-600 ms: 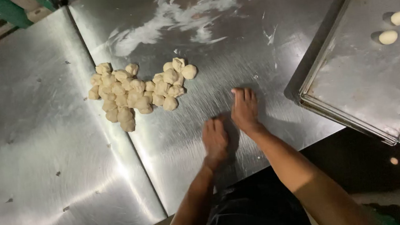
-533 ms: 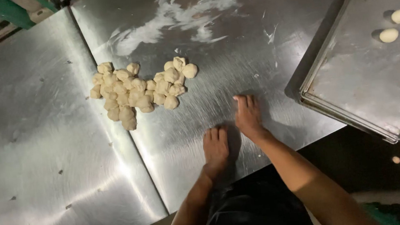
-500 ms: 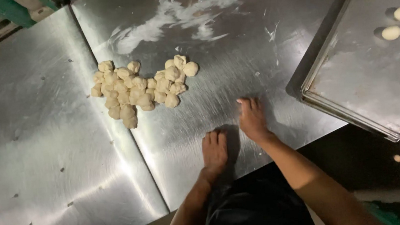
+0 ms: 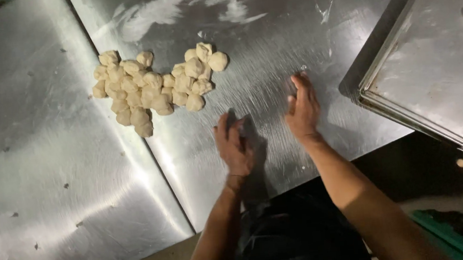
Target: Rolling pieces of dough into balls and placing them on a baking tray, then cutting and stretching a large slab of dough.
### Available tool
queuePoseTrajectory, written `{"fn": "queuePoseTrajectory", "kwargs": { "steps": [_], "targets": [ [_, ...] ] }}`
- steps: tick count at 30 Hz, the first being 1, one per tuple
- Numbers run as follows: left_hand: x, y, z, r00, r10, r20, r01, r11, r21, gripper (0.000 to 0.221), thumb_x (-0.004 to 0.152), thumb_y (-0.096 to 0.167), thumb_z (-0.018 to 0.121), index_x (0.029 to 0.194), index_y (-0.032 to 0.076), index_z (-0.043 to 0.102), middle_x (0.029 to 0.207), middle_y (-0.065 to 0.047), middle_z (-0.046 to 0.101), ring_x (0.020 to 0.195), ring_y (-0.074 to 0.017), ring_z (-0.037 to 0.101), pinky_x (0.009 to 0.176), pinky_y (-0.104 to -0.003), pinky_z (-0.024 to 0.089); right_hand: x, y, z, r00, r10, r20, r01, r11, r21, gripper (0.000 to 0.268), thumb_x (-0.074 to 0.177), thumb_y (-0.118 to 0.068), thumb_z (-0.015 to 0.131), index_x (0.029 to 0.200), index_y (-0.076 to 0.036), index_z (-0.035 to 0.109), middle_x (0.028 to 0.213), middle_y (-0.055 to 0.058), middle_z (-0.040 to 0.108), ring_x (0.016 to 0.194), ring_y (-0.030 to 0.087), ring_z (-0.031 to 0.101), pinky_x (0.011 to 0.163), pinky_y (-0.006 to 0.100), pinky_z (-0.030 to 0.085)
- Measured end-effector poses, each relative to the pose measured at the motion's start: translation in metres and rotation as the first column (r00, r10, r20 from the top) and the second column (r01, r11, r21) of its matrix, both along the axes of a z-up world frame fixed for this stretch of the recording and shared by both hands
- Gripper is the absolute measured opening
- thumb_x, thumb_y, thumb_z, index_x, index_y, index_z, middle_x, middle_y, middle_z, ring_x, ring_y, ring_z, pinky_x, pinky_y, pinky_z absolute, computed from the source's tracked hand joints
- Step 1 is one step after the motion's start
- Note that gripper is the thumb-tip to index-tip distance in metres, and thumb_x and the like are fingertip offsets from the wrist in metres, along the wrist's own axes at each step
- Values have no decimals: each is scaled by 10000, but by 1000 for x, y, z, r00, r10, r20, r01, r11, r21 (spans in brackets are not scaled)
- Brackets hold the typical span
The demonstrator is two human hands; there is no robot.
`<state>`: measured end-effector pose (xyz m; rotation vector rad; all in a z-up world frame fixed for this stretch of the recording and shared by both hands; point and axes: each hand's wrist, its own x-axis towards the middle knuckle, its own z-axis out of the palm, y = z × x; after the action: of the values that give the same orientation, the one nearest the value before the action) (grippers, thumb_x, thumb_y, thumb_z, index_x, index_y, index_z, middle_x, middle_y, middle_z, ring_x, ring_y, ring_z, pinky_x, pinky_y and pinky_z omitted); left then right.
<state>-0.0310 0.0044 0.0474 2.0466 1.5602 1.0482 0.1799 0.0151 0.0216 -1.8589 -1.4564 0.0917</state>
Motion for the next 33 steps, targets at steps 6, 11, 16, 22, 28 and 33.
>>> {"fn": "queuePoseTrajectory", "kwargs": {
  "steps": [6, 11, 16, 22, 28, 33],
  "targets": [
    [23, -54, -13, 961, -186, 207, 214, 969, -122, 579, 676, -29, 592, 1245, 75, 625, 1511, -190, 486, 1462, -430, 390, 1251, -603, 215, -33, -21, 10, 905, -41, -424, 2, 996, -92, 511, 935, 5, 703, 1404, -64, 510, 1460, 189, 578, 1399, 362, 544, 1110, 418, 477],
    [-28, -71, -9, 841, -424, 337, 484, 868, -114, 458, 815, -57, 543, 1229, 70, 692, 1441, -181, 632, 1460, -413, 495, 1256, -502, 345, 16, -72, -3, 889, 252, -383, -286, 958, -32, 439, 916, 7, 697, 1337, -64, 596, 1463, 197, 578, 1388, 325, 530, 1068, 393, 488],
    [-28, -75, -33, 207, 433, 877, 606, 647, -463, 360, 1025, 149, 698, 1326, -38, 757, 1188, -194, 694, 1072, -289, 638, 971, -398, 509, 68, -128, 19, 800, 118, -588, -261, 951, -164, 393, 932, -12, 670, 1318, -82, 694, 1270, 112, 737, 1163, 178, 698, 961, 323, 551],
    [107, -56, 64, 887, -254, 386, 375, 882, -283, 360, 907, 151, 842, 1223, 27, 720, 1115, -161, 674, 807, -205, 673, 695, -331, 583, 204, -165, 49, 814, -106, -571, 89, 994, -58, 448, 962, -103, 777, 1385, -51, 640, 1123, 85, 746, 942, 102, 677, 848, 263, 549],
    [275, -53, 79, 749, -563, 348, 624, 776, -88, 455, 866, 73, 771, 1313, 40, 689, 1167, -153, 648, 822, -242, 685, 732, -345, 599, 321, -152, 68, 882, -172, -438, 242, 964, 108, 468, 962, -36, 777, 1404, 22, 635, 1199, 102, 699, 957, 119, 671, 834, 264, 557],
    [378, -54, 70, 785, -557, 271, 608, 776, -165, 427, 877, 97, 782, 1279, 32, 654, 1218, -182, 671, 941, -324, 730, 803, -394, 623, 367, -119, 69, 892, -189, -411, 234, 970, 62, 468, 896, -68, 839, 1327, -10, 663, 1093, 99, 729, 820, 128, 668, 745, 265, 553]
  ]
}}
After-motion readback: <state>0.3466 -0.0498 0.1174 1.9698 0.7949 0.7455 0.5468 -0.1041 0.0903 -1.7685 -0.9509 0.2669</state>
